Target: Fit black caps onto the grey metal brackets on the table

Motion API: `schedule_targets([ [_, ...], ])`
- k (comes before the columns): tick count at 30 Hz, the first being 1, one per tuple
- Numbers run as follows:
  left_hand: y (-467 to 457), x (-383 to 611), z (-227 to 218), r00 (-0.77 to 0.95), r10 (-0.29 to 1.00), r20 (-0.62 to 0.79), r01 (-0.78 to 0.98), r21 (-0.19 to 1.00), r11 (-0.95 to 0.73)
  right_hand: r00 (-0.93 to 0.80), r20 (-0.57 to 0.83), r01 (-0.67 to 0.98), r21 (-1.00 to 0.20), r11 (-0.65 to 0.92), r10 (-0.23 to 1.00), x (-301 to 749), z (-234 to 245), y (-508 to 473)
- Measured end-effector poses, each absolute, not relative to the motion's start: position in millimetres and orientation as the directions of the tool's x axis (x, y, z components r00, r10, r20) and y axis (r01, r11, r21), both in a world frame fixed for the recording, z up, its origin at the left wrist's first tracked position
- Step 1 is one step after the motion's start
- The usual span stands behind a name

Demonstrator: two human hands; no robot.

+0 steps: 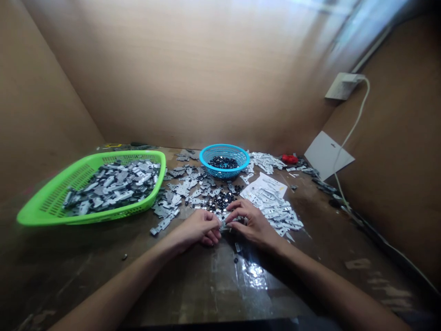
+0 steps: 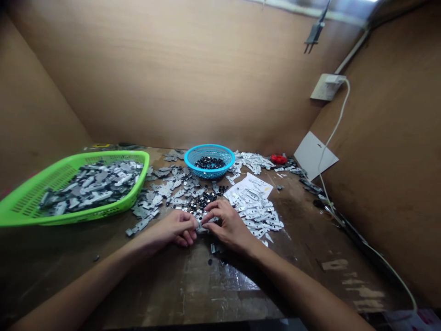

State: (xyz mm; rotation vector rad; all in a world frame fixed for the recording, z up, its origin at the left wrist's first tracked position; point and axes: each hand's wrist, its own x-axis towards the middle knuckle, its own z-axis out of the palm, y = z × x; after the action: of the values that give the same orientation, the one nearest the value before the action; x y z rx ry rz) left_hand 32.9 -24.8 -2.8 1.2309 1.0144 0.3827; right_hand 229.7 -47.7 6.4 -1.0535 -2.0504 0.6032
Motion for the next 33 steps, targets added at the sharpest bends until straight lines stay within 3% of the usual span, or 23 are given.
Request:
schedule_targets([
  [11, -24.2, 32.2, -2.5, 0.526, 0.727, -0.442, 0.247, 0.897, 0.366, -0.391, 0.406, 0.516, -0.647, 0.562, 0.826, 235.1, 8.2, -46.7],
  [16, -24.1, 32.4, -1.5, 0.525, 0.720, -0.453, 0.261, 0.891, 0.371, -0.174, 0.459, 0.749, -0.513, 0.420, 0.871, 286.3, 14.4, -19.1],
  [19, -23.9, 31.9, -2.7, 0.535, 0.720, -0.442, 0.254, 0.897, 0.362, -0.114, 0.385, 0.871, -0.404, 0.278, 0.916, 314.5, 8.9, -5.2],
  [25, -22.2, 30.3, -6.4, 0.546, 0.717, -0.433, 0.249, 0.901, 0.355, -0.195, 0.301, 0.914, -0.290, 0.284, 0.934, 309.8, -3.6, -1.3],
  [30, -21.0, 30.1, -8.4, 0.550, 0.716, -0.430, 0.251, 0.903, 0.349, -0.344, 0.264, 0.877, -0.252, 0.409, 0.901, 296.3, -9.2, -1.2],
  [33, -20.5, 30.0, -8.7, 0.552, 0.714, -0.431, 0.251, 0.902, 0.350, -0.349, 0.262, 0.872, -0.261, 0.414, 0.900, 296.3, -12.3, -0.1],
])
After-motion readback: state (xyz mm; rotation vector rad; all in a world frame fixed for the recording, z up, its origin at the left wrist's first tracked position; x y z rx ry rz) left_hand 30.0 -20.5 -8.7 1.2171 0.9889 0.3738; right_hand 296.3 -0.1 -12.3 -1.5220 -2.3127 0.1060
